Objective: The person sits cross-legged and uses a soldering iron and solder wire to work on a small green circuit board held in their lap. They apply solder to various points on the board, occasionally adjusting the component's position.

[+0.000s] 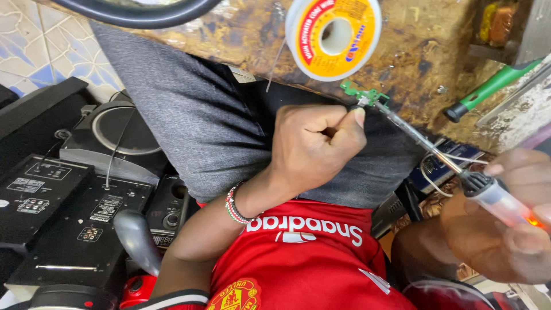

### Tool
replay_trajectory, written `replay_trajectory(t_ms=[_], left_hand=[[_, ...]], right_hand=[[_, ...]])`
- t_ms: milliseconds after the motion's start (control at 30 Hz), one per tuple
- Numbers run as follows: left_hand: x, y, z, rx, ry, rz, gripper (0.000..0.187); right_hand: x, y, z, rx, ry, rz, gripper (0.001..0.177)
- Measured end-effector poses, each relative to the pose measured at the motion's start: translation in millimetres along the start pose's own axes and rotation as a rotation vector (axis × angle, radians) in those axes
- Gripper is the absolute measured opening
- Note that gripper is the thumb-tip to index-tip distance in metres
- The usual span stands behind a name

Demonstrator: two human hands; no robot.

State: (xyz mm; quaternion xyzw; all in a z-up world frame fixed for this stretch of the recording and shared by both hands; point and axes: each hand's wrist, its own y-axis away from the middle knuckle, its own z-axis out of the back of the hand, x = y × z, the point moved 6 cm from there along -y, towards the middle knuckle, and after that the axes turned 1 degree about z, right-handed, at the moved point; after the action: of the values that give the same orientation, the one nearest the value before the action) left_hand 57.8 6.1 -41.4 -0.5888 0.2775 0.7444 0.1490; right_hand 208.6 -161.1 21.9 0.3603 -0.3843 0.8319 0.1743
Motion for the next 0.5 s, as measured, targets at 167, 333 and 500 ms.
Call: replay_trajectory(t_ms=[167,333,500], left_hand=[[1,0,-1,0.002,-0.001,0.023,0.046],[1,0,-1,-0.002,0.009,0.027,0.046],[2,0,-1,0.004,0.013,0.025,0.046]], right_hand=[[-14,5,9,0.009,-0.219,-0.134,0.036],[-19,8,13,0.009,-0.256,-0.144,0.022],[-21,7,13,0.028,-0.288,-0.129,0.026]])
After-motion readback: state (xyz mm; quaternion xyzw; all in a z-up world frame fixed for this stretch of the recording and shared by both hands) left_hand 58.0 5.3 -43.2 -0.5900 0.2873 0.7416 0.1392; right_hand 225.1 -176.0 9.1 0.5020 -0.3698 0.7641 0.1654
